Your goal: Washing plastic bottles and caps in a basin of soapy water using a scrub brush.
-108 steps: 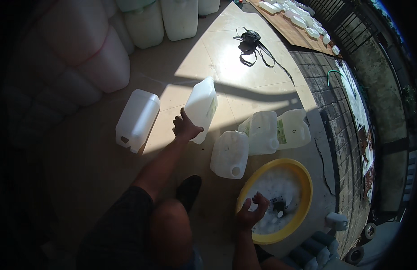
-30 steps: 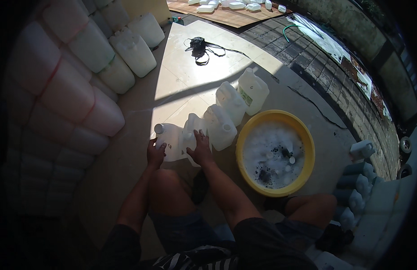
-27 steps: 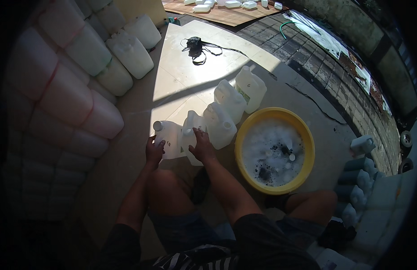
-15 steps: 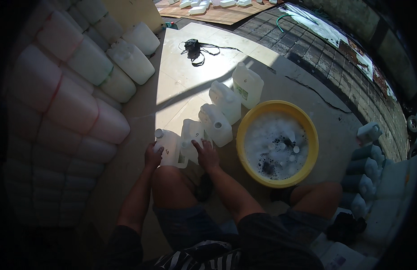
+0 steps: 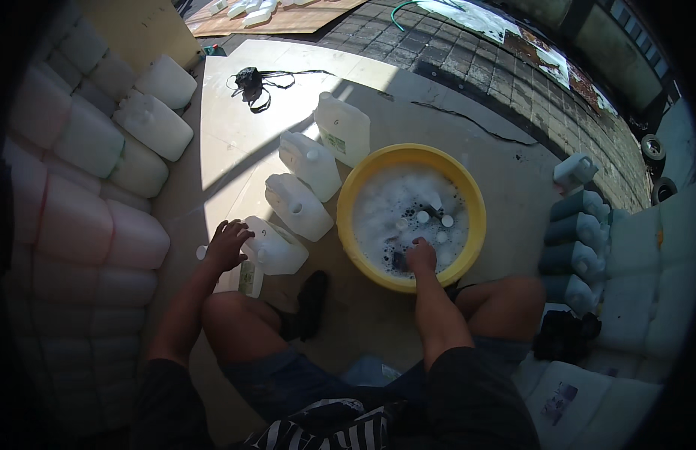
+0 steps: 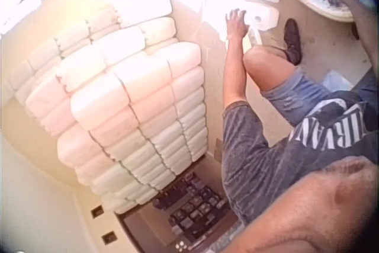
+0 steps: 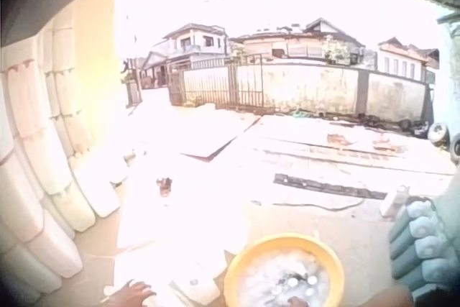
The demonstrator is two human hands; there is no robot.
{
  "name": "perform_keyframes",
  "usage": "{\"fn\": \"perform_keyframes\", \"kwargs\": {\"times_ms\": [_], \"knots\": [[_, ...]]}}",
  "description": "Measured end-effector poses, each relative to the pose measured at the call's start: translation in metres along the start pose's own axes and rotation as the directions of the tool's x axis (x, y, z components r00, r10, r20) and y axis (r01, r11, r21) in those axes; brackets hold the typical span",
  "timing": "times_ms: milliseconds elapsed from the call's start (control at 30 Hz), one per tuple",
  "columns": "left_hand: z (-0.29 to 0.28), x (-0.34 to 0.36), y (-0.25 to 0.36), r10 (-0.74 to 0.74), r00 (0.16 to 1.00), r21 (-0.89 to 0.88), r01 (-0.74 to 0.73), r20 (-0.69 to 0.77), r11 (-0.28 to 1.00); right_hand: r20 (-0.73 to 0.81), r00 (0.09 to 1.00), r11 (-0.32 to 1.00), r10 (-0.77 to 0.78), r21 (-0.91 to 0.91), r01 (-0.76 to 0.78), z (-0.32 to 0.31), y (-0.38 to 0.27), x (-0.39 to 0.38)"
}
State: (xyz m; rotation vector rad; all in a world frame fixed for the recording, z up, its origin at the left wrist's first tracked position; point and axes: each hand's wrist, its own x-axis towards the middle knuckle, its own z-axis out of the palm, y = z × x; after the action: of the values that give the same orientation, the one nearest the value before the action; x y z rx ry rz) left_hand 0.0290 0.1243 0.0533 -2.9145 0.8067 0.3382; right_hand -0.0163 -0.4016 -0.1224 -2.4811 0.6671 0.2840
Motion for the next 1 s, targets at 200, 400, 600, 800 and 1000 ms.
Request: {"fn": "perform_keyframes", "kwargs": {"times_ms": [200, 400, 600, 800, 1000], "knots": [[-0.057, 0.025, 0.020, 0.021, 0.915, -0.231, 0.080, 0.402, 0.970, 0.417, 0.902, 0.988, -0.113, -0.047, 0.145, 0.025, 0.032, -0.007], [-0.212, -0.006, 0.094, -0.237, 0.951, -0.327, 0.291, 0.197, 0.899, 0.452, 0.892, 0.934, -0.007, -0.315, 0.167, 0.034, 0.002, -0.018], [-0.195, 0.012, 0.148, -0.303, 0.941, -0.608, 0.329, 0.149, 0.722, 0.425, 0.903, 0.995, -0.063, 0.095, 0.025, 0.035, 0.022, -0.002], [-0.135, 0.045, 0.169, -0.272, 0.962, -0.719, 0.179, -0.014, 0.671, 0.133, 0.970, 0.497, -0.204, 0.868, -0.014, -0.071, -0.006, 0.018], [-0.142, 0.064, 0.182, -0.250, 0.963, -0.641, 0.126, -0.105, 0.757, -0.201, 0.848, 0.366, -0.490, 0.836, 0.409, -0.168, -0.116, -0.038]]}}
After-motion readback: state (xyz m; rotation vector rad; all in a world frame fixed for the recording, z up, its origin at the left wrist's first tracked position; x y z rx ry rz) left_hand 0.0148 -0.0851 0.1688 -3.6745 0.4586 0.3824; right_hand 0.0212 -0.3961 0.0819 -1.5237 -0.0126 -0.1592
